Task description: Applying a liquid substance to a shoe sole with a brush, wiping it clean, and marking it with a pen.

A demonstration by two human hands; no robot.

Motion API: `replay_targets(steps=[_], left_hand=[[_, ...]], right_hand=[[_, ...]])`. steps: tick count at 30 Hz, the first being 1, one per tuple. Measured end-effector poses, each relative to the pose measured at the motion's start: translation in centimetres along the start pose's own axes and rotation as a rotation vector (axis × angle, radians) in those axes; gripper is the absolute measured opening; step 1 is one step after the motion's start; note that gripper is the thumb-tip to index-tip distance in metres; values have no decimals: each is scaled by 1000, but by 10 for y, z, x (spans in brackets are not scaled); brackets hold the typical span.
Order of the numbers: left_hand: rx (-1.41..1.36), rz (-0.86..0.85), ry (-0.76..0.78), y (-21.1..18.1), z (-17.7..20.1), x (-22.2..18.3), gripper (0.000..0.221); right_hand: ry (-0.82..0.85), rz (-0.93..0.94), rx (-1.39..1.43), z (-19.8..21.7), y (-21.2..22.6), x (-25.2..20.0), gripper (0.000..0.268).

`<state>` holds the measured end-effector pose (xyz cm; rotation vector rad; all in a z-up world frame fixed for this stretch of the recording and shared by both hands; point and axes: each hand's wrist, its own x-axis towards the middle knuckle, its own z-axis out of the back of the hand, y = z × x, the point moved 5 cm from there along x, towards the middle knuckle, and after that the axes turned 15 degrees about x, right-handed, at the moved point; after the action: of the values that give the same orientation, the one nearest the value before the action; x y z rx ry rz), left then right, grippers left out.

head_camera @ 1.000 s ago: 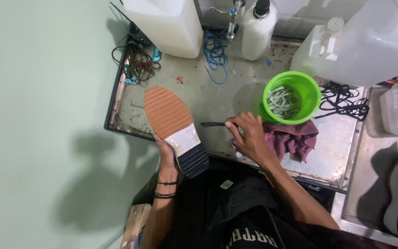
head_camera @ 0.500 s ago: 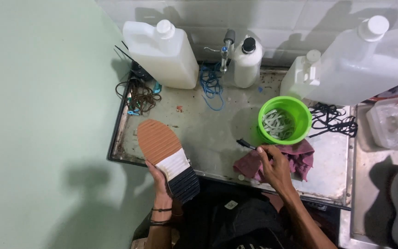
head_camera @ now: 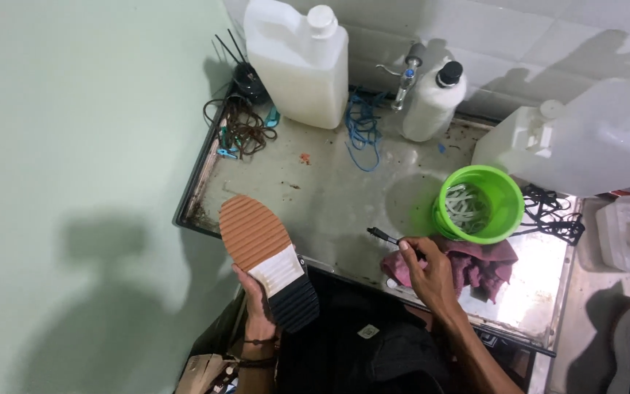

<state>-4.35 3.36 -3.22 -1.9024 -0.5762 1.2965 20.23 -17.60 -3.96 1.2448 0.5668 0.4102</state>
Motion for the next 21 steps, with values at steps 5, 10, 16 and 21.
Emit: replay_targets(steps=[5, 10, 16, 21], left_hand=[[48, -9, 40, -13, 10, 3, 90], [-129, -116, 189, 16, 40, 57, 90], [213, -3, 88, -17, 47, 16, 94], [118, 55, 97, 0, 66, 26, 85]], right_hand=[[-30, 145, -85, -6, 5, -2, 32], [-139, -49, -44, -10, 15, -17, 32], [-158, -75, -91, -26, 20, -43, 34], [-219, 73, -83, -40, 25, -61, 31]])
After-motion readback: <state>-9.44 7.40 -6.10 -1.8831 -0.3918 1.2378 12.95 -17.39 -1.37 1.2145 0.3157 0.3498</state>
